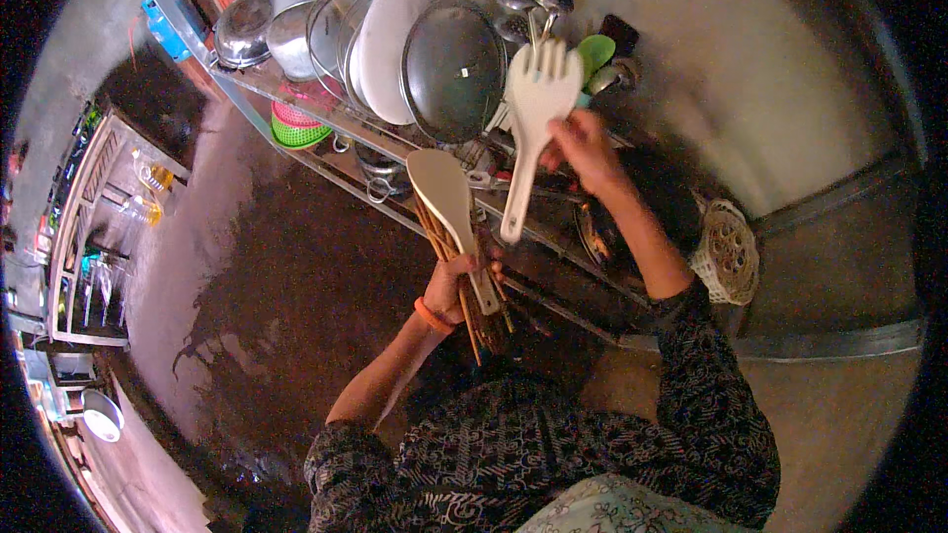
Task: The person washes white bowls in a blue basin, rinses them, and places them into a blue basket. They then cover the basket with a red lid and move the basin to the floor.
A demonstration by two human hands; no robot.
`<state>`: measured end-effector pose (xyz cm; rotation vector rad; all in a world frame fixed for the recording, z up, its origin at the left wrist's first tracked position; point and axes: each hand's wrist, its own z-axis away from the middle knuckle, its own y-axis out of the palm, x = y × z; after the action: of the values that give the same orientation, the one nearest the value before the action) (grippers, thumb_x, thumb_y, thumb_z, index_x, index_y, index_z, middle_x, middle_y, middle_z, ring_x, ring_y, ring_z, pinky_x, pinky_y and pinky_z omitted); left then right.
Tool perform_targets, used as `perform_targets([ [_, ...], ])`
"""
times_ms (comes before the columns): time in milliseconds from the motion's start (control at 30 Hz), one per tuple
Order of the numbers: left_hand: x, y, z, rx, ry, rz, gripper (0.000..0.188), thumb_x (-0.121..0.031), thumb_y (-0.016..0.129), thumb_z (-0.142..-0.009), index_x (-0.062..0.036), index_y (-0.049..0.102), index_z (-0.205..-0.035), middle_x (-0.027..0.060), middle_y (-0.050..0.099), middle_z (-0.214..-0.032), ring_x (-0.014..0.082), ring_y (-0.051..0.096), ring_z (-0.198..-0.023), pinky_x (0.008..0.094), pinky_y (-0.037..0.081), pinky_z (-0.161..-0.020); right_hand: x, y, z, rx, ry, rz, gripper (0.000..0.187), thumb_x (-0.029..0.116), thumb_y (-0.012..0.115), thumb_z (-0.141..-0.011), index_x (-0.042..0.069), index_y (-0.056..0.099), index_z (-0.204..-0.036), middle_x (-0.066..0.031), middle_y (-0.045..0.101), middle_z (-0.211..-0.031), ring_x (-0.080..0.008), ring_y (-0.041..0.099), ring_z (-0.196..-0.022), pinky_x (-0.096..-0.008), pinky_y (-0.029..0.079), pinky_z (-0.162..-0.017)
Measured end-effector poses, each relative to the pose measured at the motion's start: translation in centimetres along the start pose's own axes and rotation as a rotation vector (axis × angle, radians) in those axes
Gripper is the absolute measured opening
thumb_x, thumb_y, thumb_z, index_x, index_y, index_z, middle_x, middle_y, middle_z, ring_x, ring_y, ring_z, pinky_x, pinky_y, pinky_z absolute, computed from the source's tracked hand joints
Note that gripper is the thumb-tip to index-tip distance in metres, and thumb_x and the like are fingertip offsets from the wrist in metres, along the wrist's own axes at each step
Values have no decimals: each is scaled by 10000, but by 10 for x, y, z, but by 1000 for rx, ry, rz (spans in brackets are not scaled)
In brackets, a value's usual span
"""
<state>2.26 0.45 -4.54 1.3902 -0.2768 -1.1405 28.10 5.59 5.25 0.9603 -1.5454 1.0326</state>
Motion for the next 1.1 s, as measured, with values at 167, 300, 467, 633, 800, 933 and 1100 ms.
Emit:
perform_targets([
  [167,-9,-3,12,-144,27,-85,437,-20,546,-731,-29,480,-1162,99,590,-943,219,604,-786,397,542,-694,68,-42,-48,-291,-372,-10,186,159,524,-915,4,593,-992,-82,660,-749,-149,630,-593,-275,523,-577],
  [300,-25,-2,15,-136,47,-131,447,-2,540,-710,-41,481,-1152,105,585,-935,213,596,-773,393,536,-682,98,-74,-85,-556,-524,301,220,167,576,-851,-6,571,-986,-159,678,-861,-212,663,-697,-353,523,-628],
  [467,-30,-4,11,-109,139,-106,430,-17,531,-717,-33,475,-1143,99,583,-921,206,583,-761,389,530,-679,58,-78,-133,-546,-550,688,352,308,614,-824,1,606,-997,-131,683,-787,-291,665,-691,-391,527,-684],
  [633,-29,-10,18,-159,95,-92,415,-33,549,-717,-37,482,-1126,86,584,-896,193,578,-744,368,526,-658,8,-71,-133,-391,-331,858,509,443,680,-745,64,603,-1076,-154,676,-948,-338,647,-869,-427,499,-781],
  [800,-32,-10,23,-176,95,-136,382,-22,586,-715,-24,504,-1089,93,595,-891,181,577,-706,345,519,-637,-10,-70,-132,-561,-728,756,446,386,637,-814,100,588,-1153,-159,626,-1122,-371,596,-976,-467,453,-864],
  [933,-32,0,18,-75,164,-206,350,6,610,-717,-8,522,-1055,102,608,-848,183,576,-660,331,511,-614,-4,-60,-97,-573,-659,1438,406,341,618,-847,118,594,-1185,-184,536,-1264,-384,511,-1136,-453,419,-924],
  [1100,-27,12,6,-177,134,-419,255,-29,700,-717,-2,584,-942,69,627,-789,152,579,-633,306,489,-593,-9,16,31,16,-214,302,669,216,758,-771,25,431,-1323,-134,459,-1350,-260,418,-1263,-400,346,-1039],
])
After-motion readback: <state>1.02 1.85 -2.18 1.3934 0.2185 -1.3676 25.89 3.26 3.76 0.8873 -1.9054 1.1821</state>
